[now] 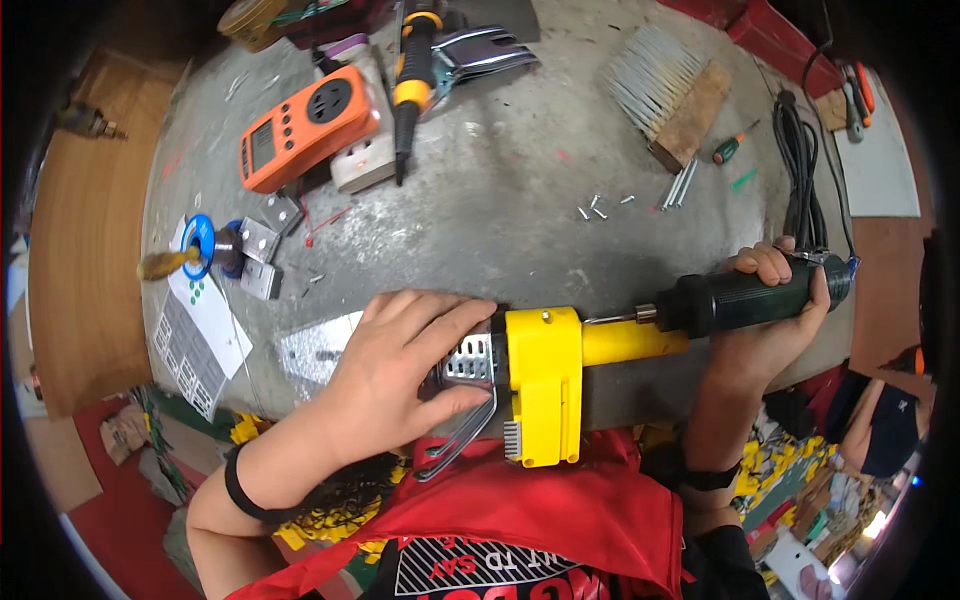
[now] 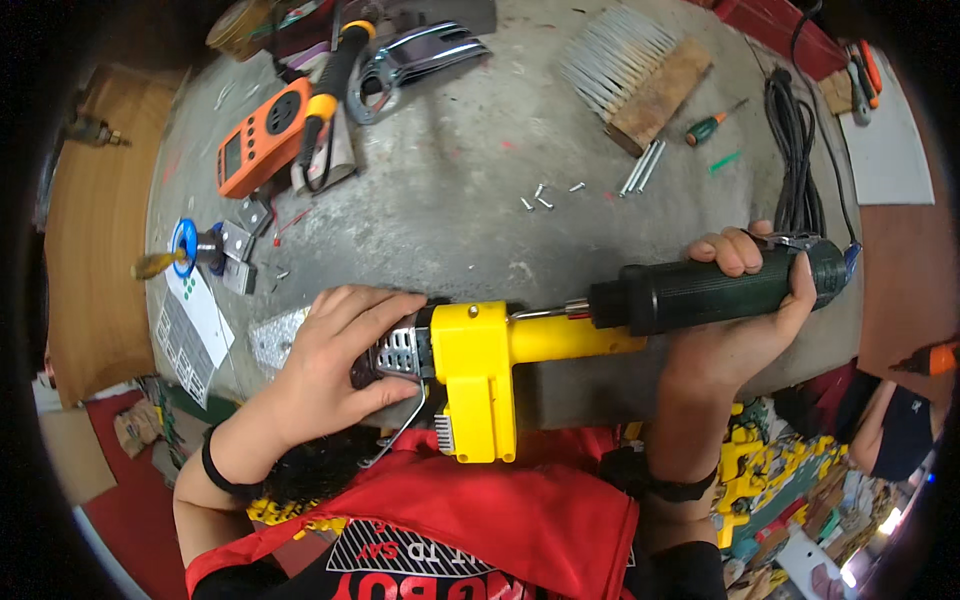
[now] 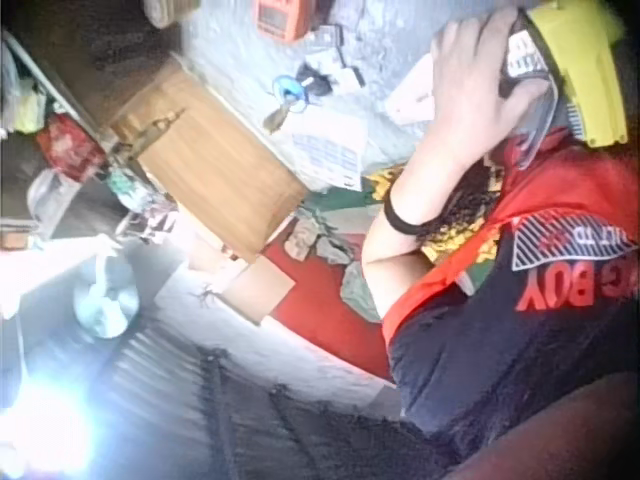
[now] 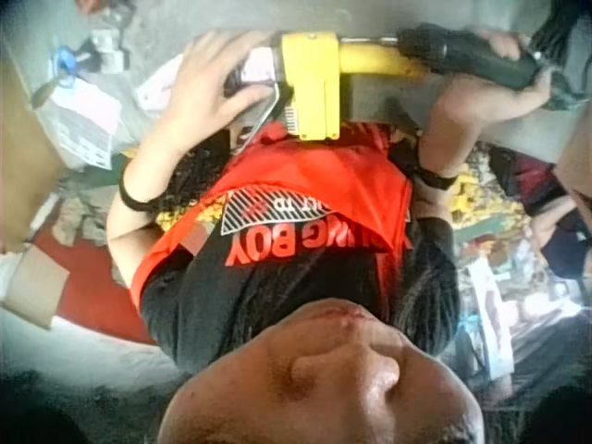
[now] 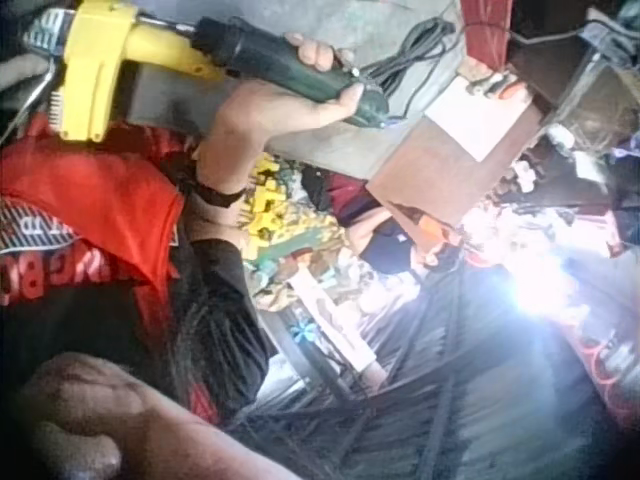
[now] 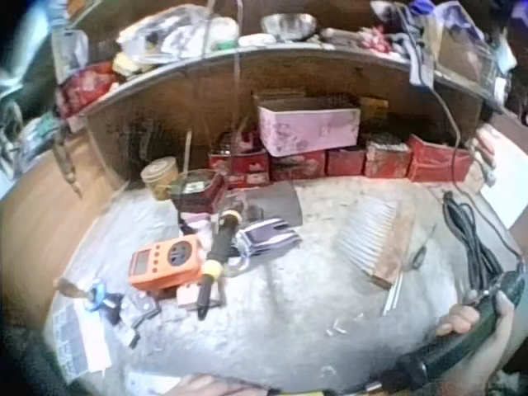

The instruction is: Assembling the internal electronic components and outer casing of a yellow plastic tool using an electric screwdriver.

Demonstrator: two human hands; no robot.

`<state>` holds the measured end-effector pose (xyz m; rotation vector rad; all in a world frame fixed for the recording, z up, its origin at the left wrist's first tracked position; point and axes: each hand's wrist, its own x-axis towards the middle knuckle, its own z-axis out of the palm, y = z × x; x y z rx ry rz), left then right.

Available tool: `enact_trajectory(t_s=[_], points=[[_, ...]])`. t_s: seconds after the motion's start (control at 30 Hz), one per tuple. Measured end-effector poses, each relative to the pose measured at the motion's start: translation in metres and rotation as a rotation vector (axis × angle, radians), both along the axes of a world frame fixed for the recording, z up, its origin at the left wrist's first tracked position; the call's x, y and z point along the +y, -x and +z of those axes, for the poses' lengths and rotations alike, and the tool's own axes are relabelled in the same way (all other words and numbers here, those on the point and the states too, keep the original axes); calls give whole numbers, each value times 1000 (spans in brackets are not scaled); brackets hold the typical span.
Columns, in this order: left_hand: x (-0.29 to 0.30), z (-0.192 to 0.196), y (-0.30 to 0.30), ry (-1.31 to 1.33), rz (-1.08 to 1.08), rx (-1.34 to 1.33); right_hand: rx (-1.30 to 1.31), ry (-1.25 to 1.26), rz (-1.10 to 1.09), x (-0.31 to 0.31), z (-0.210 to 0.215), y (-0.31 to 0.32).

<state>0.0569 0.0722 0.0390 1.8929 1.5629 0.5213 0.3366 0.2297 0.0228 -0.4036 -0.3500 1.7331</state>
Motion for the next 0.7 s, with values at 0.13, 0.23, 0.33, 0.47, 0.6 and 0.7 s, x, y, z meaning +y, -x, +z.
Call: enact_trajectory(t_s=[0.13, 0.23, 0.33, 0.47, 0.6, 0.7], points=[[-1, -2, -5, -28, 38, 69, 34, 38, -7, -4, -6, 8], [2, 0, -7, -67, 68, 41, -14, 48, -32, -2, -8, 8], [-1, -5, -5, -109, 59, 31, 44, 31, 5, -4, -9, 11], [-3, -12, -5, -214, 35, 25, 56, 37, 51, -1, -18, 10], [-4, -19, -7, -297, 37, 22, 151, -34, 76, 0, -25, 1], [-6, -20, -8, -302, 51, 29, 109, 16, 49, 0, -29, 1]])
